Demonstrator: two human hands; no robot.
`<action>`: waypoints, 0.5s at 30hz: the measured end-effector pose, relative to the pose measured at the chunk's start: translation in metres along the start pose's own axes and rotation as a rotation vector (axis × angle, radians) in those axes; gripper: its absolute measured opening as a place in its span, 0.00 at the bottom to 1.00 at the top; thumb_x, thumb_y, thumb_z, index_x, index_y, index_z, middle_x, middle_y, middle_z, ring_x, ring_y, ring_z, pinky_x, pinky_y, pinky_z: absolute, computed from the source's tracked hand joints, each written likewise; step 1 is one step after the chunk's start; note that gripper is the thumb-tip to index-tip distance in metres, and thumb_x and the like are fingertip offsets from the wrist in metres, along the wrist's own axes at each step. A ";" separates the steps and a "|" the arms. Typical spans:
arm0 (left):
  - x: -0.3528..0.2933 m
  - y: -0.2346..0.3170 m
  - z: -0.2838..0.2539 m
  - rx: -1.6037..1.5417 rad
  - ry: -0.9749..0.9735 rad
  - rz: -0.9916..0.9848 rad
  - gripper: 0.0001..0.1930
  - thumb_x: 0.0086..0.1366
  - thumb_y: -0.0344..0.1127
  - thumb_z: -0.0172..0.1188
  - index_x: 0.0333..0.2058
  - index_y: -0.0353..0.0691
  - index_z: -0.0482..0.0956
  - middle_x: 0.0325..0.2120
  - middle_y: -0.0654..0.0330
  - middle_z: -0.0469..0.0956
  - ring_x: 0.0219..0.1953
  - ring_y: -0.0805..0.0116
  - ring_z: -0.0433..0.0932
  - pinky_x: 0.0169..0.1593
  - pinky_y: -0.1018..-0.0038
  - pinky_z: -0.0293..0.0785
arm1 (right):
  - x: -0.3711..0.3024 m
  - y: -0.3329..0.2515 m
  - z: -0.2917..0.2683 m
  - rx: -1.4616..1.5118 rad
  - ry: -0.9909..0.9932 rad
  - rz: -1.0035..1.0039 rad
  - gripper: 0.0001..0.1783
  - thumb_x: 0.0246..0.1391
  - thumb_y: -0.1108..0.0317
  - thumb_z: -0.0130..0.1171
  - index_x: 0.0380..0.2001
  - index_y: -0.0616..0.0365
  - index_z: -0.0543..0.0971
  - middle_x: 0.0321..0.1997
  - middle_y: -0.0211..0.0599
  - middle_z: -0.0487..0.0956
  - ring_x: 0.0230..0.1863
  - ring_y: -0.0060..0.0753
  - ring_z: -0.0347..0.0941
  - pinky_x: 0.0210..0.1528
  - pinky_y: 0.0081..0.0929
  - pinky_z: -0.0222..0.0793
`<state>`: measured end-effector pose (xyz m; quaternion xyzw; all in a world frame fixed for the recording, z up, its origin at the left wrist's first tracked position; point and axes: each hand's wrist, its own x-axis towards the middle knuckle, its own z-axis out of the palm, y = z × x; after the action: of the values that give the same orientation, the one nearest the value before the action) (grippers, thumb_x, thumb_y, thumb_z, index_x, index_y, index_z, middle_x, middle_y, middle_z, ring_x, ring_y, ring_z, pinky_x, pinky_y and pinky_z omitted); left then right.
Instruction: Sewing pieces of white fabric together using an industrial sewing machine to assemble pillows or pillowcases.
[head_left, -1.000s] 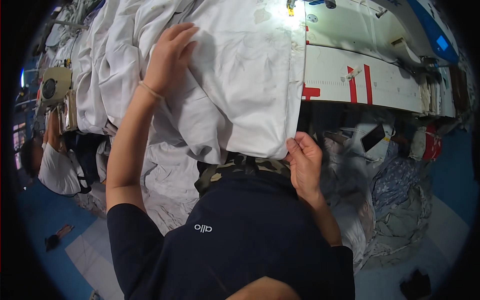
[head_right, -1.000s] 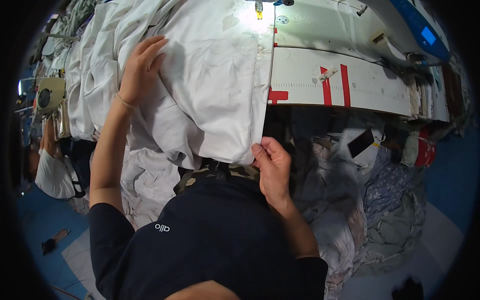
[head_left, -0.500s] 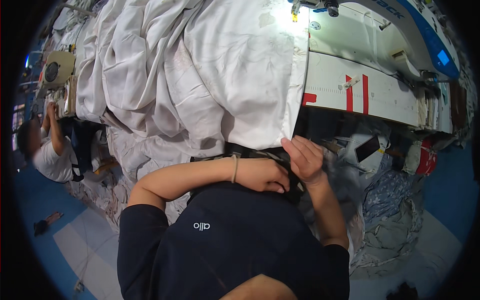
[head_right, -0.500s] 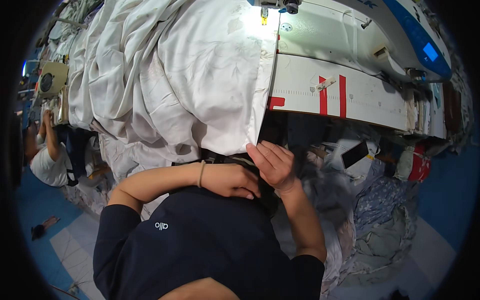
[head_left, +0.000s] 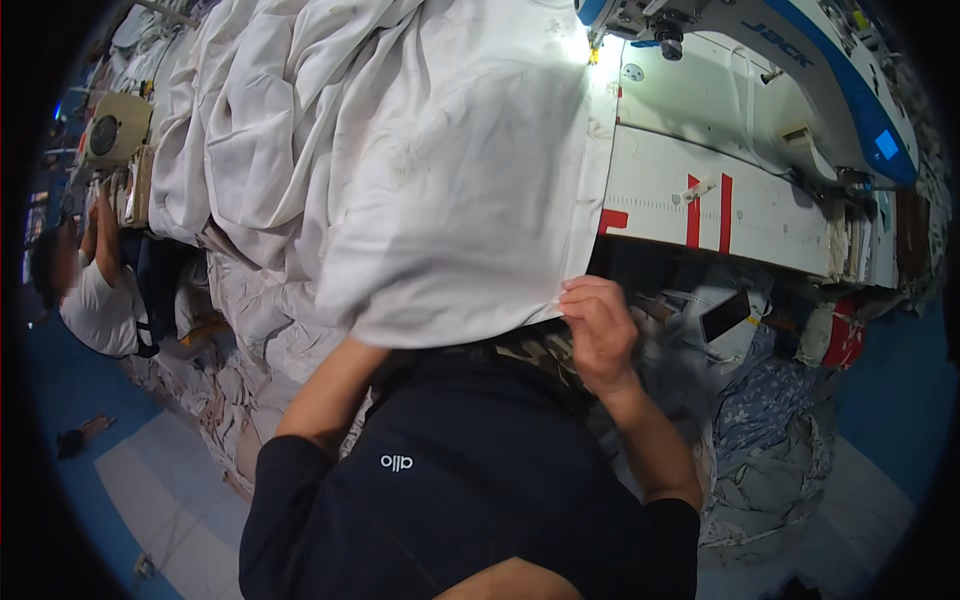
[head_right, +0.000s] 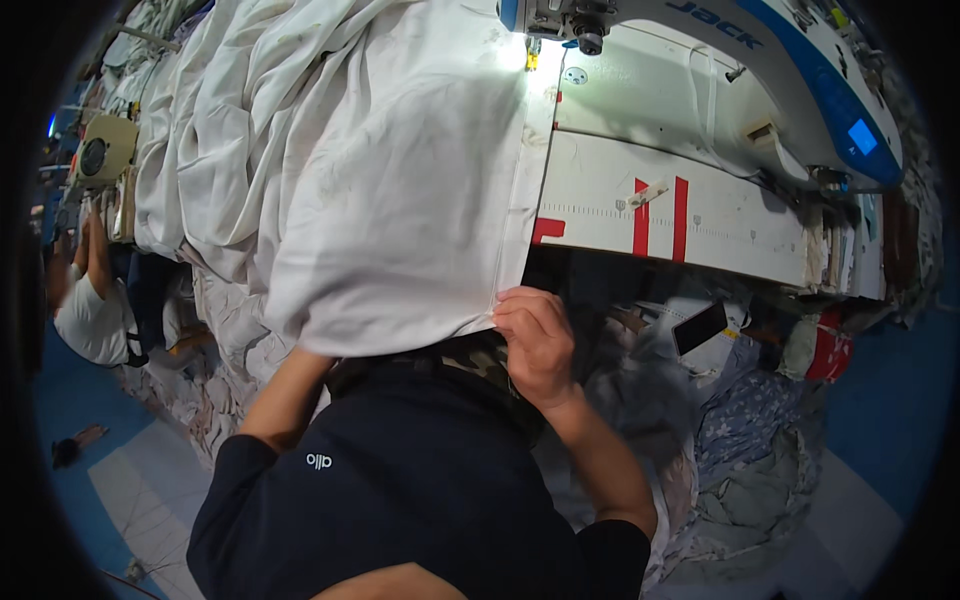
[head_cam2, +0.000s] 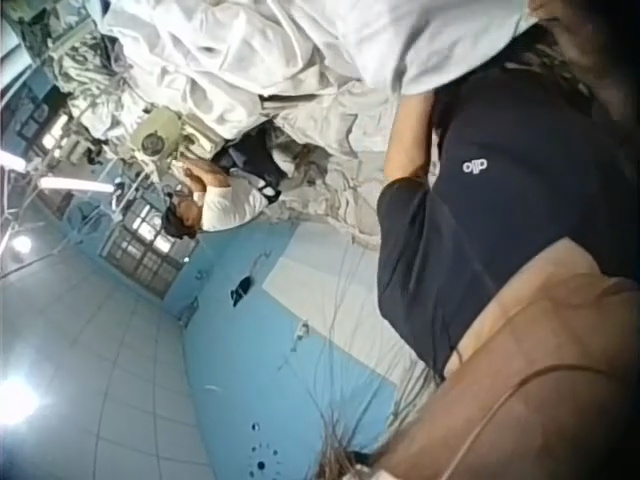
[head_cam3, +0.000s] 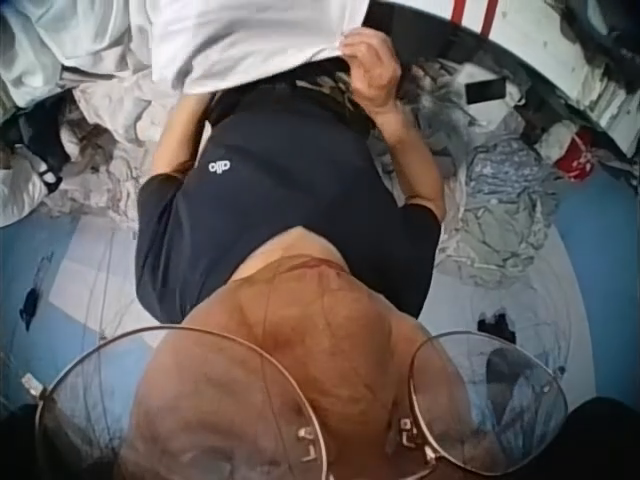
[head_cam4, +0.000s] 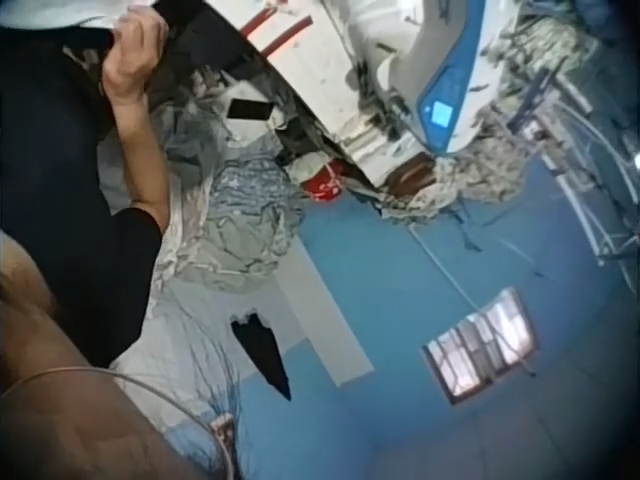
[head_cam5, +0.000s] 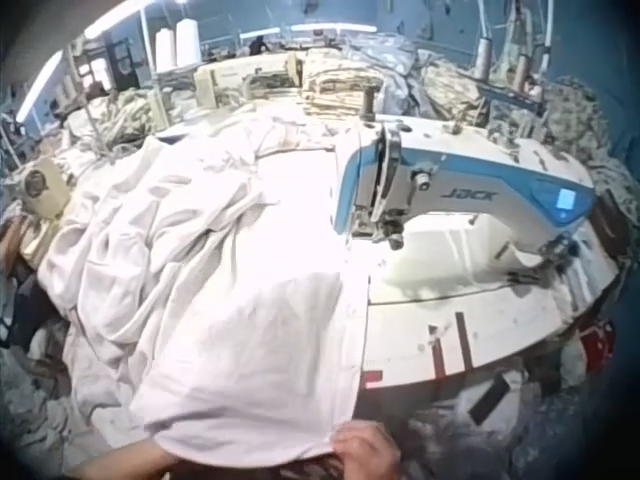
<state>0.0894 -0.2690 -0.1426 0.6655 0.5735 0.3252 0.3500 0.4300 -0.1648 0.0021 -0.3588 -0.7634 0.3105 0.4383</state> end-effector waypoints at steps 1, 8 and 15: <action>0.080 0.026 -0.024 -0.007 0.007 0.004 0.34 0.67 0.40 0.66 0.67 0.34 0.67 0.66 0.50 0.69 0.67 0.60 0.69 0.71 0.67 0.64 | -0.002 0.005 0.005 -0.010 0.010 0.004 0.11 0.44 0.89 0.64 0.30 0.64 0.78 0.36 0.43 0.80 0.43 0.47 0.81 0.46 0.36 0.78; 0.135 0.252 -0.108 -0.214 -0.697 0.322 0.20 0.71 0.33 0.59 0.59 0.33 0.75 0.48 0.48 0.78 0.51 0.53 0.79 0.54 0.61 0.75 | -0.001 0.004 0.001 0.000 -0.046 0.082 0.12 0.44 0.90 0.62 0.31 0.65 0.79 0.37 0.44 0.80 0.42 0.47 0.80 0.46 0.36 0.77; 0.256 0.192 -0.031 0.493 -0.031 0.525 0.28 0.59 0.40 0.69 0.59 0.44 0.76 0.57 0.55 0.70 0.61 0.49 0.68 0.69 0.45 0.60 | 0.002 0.003 -0.023 -0.035 -0.113 0.071 0.10 0.43 0.89 0.61 0.27 0.63 0.78 0.35 0.40 0.80 0.42 0.45 0.81 0.47 0.36 0.79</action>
<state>0.1999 -0.0309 0.0438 0.8593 0.4389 0.2459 0.0923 0.4511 -0.1579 0.0105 -0.3753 -0.7790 0.3323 0.3767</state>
